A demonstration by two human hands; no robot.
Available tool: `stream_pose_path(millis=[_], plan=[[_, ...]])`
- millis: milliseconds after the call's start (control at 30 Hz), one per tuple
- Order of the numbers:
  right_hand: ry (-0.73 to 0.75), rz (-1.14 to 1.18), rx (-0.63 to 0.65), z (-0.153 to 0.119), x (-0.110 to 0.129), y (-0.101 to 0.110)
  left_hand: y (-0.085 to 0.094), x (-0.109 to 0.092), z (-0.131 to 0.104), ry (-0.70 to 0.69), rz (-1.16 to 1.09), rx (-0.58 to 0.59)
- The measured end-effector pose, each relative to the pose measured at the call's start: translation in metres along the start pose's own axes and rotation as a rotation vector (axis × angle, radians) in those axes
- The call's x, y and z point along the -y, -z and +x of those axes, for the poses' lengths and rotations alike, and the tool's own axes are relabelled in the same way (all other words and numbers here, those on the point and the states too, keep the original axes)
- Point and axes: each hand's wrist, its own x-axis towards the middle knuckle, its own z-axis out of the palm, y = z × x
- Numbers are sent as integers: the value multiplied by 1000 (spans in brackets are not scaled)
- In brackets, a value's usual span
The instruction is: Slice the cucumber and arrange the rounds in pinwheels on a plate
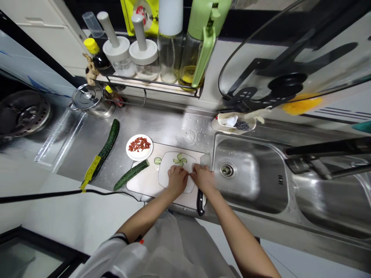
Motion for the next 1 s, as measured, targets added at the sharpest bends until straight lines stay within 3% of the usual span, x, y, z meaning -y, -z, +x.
stream_pose_path(millis=[167, 400, 667, 833, 1000], plan=[[76, 141, -157, -13, -19, -16, -2, 4, -1, -144, 37, 23], [124, 238, -363, -44, -33, -29, -1, 7, -1, -184, 74, 59], [204, -47, -271, -63, -14, -39, -9, 17, -4, -305, 149, -34], [208, -105, -269, -61, -15, -38, -19, 25, -4, -422, 248, -181], [200, -113, -283, -61, -14, -39, -21, 27, -1, -441, 268, -192]])
